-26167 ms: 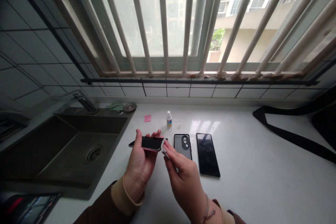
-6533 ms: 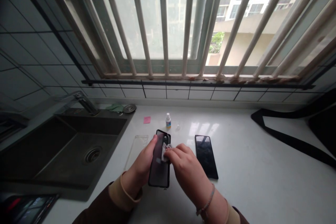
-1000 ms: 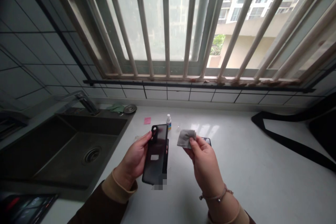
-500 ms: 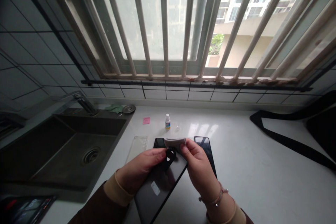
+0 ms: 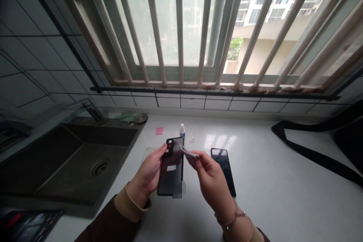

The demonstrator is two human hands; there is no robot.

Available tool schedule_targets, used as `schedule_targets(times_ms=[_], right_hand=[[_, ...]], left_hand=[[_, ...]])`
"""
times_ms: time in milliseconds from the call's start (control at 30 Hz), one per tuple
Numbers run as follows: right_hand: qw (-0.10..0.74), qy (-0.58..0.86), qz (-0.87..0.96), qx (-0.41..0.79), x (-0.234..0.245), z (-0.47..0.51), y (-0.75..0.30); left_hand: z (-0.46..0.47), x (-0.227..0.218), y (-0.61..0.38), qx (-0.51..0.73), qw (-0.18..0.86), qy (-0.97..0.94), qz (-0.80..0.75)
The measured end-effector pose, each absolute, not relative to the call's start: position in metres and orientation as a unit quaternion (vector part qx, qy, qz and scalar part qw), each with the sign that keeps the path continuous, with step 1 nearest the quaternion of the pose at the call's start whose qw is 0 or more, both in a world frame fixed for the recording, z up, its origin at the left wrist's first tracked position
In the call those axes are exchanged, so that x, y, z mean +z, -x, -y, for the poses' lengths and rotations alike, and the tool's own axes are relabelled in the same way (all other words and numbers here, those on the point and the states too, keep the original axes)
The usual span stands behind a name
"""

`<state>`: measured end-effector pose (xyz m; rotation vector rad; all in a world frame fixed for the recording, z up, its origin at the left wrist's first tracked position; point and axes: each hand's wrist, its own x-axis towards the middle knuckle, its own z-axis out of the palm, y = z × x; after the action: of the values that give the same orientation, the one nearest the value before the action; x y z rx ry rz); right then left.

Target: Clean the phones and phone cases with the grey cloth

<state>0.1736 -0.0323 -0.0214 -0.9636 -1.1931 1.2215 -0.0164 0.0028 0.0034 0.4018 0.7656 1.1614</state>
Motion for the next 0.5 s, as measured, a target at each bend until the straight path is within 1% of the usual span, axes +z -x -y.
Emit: schedule_targets(times_ms=[100, 200, 400, 500], right_hand=[[0.505, 0.4, 0.6, 0.475, -0.017, 0.039, -0.169], [0.491, 0.393, 0.615, 0.475, -0.012, 0.042, -0.167], [0.491, 0.392, 0.587, 0.512, -0.01, 0.042, -0.164], [0.532, 0.407, 0.535, 0.515, -0.017, 0.04, -0.165]], left_hand=[[-0.007, 0.007, 0.017, 0.556, 0.736, -0.125, -0.365], [-0.01, 0.009, 0.019, 0.565, 0.729, -0.09, -0.376], [-0.015, 0.008, 0.027, 0.571, 0.722, -0.07, -0.385], [-0.013, 0.008, 0.028, 0.531, 0.751, -0.1, -0.378]])
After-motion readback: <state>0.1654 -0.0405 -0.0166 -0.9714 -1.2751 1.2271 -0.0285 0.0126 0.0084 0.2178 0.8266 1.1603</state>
